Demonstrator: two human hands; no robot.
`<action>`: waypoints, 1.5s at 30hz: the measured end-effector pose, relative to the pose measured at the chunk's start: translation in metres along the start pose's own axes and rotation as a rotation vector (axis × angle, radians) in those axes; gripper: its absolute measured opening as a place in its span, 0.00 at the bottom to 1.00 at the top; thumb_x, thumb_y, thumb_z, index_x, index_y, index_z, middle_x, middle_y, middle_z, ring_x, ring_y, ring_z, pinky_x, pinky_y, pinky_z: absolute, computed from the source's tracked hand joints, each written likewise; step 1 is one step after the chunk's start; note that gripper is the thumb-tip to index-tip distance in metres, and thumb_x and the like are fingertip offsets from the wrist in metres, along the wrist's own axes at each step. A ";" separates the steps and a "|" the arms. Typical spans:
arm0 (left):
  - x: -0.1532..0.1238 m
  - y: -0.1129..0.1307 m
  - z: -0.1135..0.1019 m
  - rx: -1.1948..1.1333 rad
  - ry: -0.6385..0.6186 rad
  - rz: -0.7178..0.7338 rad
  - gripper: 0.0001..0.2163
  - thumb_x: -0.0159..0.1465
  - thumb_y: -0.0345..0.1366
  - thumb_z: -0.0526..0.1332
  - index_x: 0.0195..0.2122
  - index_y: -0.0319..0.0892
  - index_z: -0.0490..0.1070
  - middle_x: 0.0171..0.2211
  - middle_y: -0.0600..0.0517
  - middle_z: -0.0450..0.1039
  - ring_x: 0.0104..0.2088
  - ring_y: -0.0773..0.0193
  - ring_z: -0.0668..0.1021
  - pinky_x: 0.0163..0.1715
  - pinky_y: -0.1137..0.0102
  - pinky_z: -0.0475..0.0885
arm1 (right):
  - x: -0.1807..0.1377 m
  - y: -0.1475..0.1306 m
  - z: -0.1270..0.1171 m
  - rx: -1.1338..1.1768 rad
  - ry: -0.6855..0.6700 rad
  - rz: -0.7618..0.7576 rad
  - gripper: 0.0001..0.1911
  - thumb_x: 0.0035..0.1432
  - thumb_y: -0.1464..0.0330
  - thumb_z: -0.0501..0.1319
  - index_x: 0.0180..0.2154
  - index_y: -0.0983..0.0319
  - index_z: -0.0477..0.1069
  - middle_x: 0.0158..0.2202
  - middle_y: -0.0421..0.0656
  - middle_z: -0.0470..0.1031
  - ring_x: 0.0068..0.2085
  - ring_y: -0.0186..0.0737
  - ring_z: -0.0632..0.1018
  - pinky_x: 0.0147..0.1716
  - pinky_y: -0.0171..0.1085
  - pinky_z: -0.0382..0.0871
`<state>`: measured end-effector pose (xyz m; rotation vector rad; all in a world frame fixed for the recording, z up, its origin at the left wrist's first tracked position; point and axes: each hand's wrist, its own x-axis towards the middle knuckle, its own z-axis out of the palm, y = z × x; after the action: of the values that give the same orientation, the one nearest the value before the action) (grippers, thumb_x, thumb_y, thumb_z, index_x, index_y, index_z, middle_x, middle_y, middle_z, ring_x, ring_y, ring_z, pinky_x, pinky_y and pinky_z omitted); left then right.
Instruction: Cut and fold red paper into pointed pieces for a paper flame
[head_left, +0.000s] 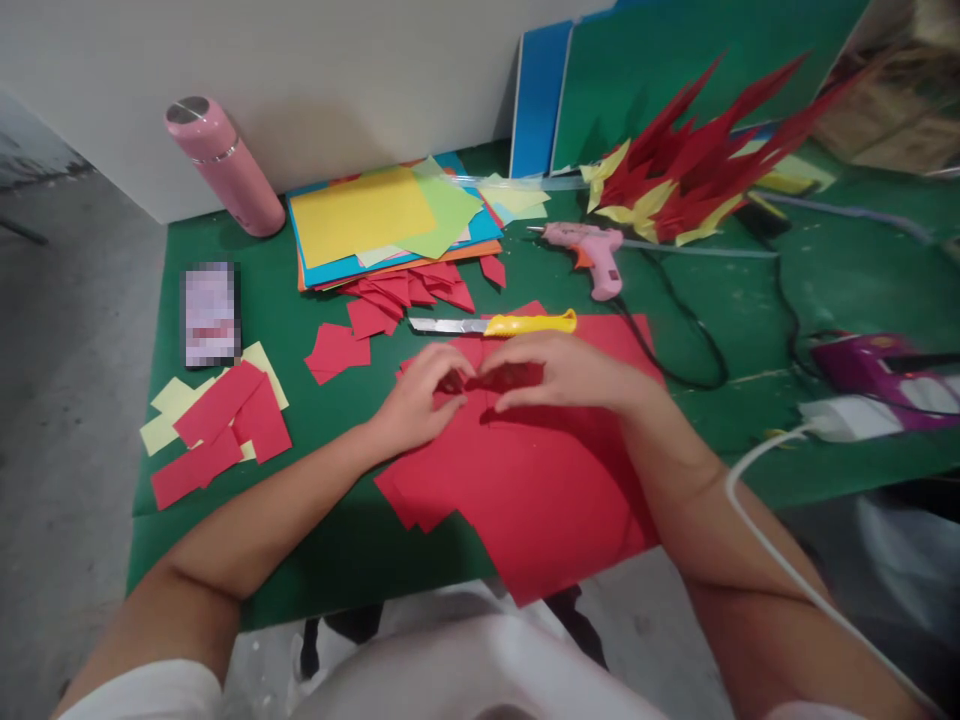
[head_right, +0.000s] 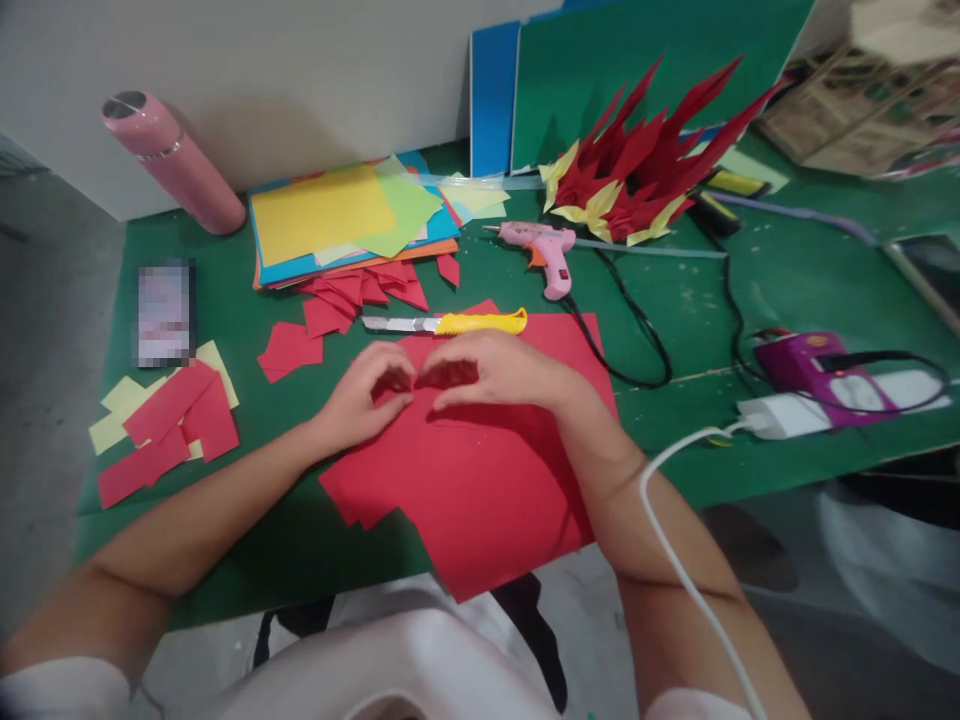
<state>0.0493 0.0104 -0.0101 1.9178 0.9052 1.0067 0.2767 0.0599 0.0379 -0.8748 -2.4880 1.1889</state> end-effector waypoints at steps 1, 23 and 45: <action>0.001 -0.004 0.001 -0.043 0.131 -0.023 0.06 0.63 0.28 0.59 0.40 0.44 0.67 0.43 0.49 0.67 0.36 0.67 0.75 0.36 0.70 0.75 | 0.000 -0.003 0.000 -0.037 -0.076 0.000 0.22 0.53 0.51 0.68 0.43 0.58 0.77 0.41 0.44 0.80 0.40 0.43 0.79 0.39 0.39 0.71; 0.007 -0.024 -0.004 -0.237 0.552 -0.219 0.10 0.61 0.38 0.65 0.41 0.47 0.65 0.38 0.53 0.68 0.38 0.67 0.75 0.40 0.70 0.73 | 0.014 -0.038 0.055 -0.050 -0.229 -0.207 0.04 0.58 0.74 0.63 0.36 0.60 0.73 0.40 0.45 0.76 0.45 0.44 0.73 0.45 0.43 0.65; 0.005 -0.005 -0.008 0.007 0.222 -0.015 0.07 0.62 0.29 0.61 0.38 0.46 0.75 0.41 0.50 0.74 0.46 0.61 0.77 0.52 0.60 0.72 | 0.009 0.005 0.027 0.042 0.498 0.059 0.29 0.51 0.59 0.70 0.52 0.56 0.62 0.46 0.45 0.74 0.49 0.48 0.77 0.45 0.44 0.73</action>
<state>0.0438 0.0196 -0.0100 1.8272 1.0469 1.2265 0.2592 0.0517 0.0169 -1.0838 -2.0417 0.8977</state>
